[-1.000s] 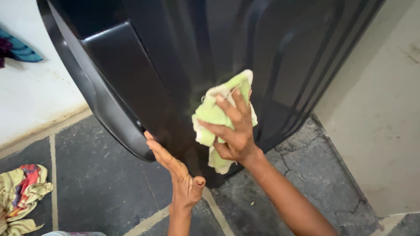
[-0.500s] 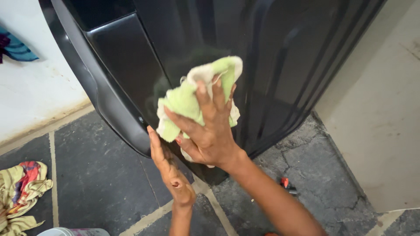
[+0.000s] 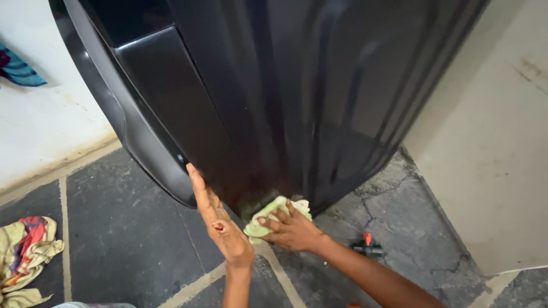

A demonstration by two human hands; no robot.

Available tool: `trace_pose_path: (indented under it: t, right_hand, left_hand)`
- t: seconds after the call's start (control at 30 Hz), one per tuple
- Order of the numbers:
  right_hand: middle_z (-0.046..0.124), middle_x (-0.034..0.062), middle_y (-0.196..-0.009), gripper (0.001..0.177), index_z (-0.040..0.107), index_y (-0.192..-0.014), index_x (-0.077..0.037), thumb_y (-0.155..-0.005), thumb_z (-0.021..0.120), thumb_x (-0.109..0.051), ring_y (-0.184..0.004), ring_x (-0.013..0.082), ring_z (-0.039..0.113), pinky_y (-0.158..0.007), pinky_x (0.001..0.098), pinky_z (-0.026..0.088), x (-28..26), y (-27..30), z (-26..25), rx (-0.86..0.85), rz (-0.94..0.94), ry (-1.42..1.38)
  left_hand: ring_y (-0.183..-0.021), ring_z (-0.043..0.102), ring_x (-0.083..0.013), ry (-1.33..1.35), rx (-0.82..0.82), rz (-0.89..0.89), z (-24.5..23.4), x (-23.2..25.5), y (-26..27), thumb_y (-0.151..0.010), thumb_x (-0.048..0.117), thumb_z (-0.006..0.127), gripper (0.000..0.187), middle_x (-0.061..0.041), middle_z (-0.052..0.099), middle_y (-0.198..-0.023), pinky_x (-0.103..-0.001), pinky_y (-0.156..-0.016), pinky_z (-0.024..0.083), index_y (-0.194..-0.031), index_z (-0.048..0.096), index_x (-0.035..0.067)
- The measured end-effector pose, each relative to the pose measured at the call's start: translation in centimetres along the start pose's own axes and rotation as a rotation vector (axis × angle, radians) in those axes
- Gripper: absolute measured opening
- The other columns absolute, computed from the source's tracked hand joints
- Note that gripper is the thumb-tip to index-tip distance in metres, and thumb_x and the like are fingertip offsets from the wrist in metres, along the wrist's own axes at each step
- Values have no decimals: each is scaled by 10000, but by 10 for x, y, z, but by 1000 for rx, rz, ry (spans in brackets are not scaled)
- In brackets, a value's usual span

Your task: The person wipes the top and front surfaces of a black appliance with a light green cloth. They move the power cord aside to reach the top surface, then continue wiping the front panel and lower edges.

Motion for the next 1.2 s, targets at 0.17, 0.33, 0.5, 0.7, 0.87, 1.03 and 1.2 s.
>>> trace_pose_path:
  t: [0.17, 0.33, 0.5, 0.7, 0.87, 1.03, 1.2]
  right_hand:
    - [333, -110, -1665, 458, 675, -1265, -447, -817, 746, -382, -1484, 169, 381, -1288, 617, 16, 5, 14, -2, -3, -115, 107]
    - [411, -122, -1633, 284, 697, -1191, -422, -910, 739, -421, -1494, 147, 377, -1302, 595, -111, 13, -38, -70, 199, -106, 85]
    - [468, -42, -1595, 176, 754, -1110, -375, -939, 748, -414, -1543, 269, 289, -1268, 595, -139, 27, -108, -141, 401, 41, 45]
    - [402, 114, -1593, 388, 772, -1280, -290, -899, 705, -318, -1558, 390, 209, -1284, 635, -33, 40, -125, -165, 518, 209, 0]
    - [365, 173, -1567, 415, 721, -1298, -231, -903, 689, -353, -1538, 432, 197, -1279, 647, 84, 25, -92, -110, 590, 251, -47]
    - [414, 132, -1485, 370, 617, -1293, -260, -989, 716, -448, -1479, 385, 250, -1264, 654, 52, -2, -51, -45, 488, 105, 44]
    - [512, 15, -1403, 406, 553, -1256, -328, -950, 790, -450, -1329, 261, 448, -1171, 554, 299, -2, -22, -45, 396, -11, 13]
  left_hand:
    - [-1685, 72, -345, 22, -4, -32, -2, 0, 3, -1074, 708, 272, 926, -175, 109, -1779, -518, -1382, 72, -1656, 173, -5]
    - [-1685, 64, -343, 19, -15, -21, 0, -1, 3, -1055, 739, 292, 972, -165, 90, -1786, -514, -1382, 63, -1664, 156, -5]
    - [-1683, 56, -337, 18, -4, -4, 2, 0, 2, -1053, 744, 315, 1001, -185, 79, -1780, -500, -1388, 65, -1656, 134, -35]
    - [-1683, 89, -343, 6, -24, 11, 2, 2, 0, -1057, 710, 370, 988, -197, 95, -1778, -490, -1384, 94, -1653, 146, -45]
    - [-1688, 73, -337, -59, -59, 12, -1, 1, -2, -1087, 489, 530, 863, -209, 105, -1782, -479, -1391, 89, -1663, 145, -25]
    - [-1645, 158, -358, -234, -21, 32, -1, 5, -1, -971, 78, 698, 852, -224, 144, -1749, -474, -1346, 196, -1643, 182, -10]
    - [-1566, 347, -353, -318, 77, 63, -5, 15, -6, -967, -18, 707, 721, -218, 320, -1676, -449, -1304, 338, -1582, 330, -20]
Point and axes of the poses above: each hand's wrist, its own y-axis away from the middle knuckle, its own z-axis out of the palm, x = y × z, the point moved 10 cm from there along -y, towards the middle knuckle
